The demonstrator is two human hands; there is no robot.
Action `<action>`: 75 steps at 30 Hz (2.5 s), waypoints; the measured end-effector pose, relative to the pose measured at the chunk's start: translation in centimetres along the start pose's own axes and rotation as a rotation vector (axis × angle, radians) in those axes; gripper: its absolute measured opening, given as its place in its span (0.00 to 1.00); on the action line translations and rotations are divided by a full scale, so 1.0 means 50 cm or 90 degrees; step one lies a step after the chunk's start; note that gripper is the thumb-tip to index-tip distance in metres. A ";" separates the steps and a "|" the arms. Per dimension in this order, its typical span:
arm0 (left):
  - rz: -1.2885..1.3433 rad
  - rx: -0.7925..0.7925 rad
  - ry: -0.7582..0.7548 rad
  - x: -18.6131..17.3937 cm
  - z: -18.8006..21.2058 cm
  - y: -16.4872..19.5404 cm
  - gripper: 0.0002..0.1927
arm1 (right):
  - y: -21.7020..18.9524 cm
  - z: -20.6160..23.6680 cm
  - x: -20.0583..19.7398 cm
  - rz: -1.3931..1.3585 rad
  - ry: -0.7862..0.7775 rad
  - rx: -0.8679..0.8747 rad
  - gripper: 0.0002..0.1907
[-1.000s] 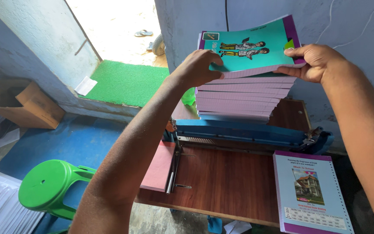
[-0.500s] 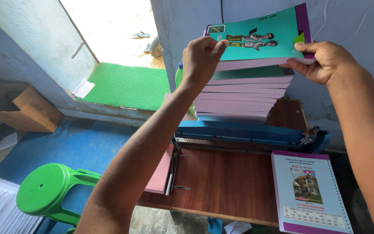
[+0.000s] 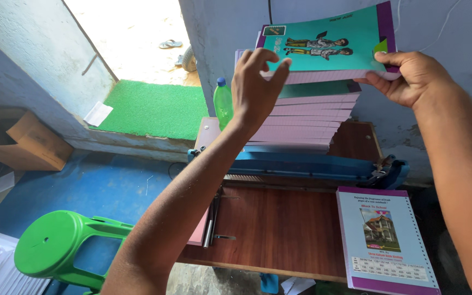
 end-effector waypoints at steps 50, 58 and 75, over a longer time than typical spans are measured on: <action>0.207 -0.552 -0.139 -0.038 0.014 -0.234 0.20 | -0.045 0.015 0.170 1.083 0.009 -0.464 0.33; 0.201 -0.563 -0.166 -0.035 0.011 -0.235 0.25 | 0.019 0.037 0.276 1.109 -0.249 -0.273 0.29; 0.033 -0.526 -0.187 -0.066 0.006 -0.181 0.19 | 0.014 0.018 0.267 1.032 -0.251 -0.248 0.19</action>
Point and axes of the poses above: each hand's wrist, its own z-axis away from the middle knuckle, its own x-axis out of the palm, y = z × x, the point moved 7 cm from there along -z, towards the middle knuckle, and after that the axes turned 3 degrees about -y, right-handed, at the moved point
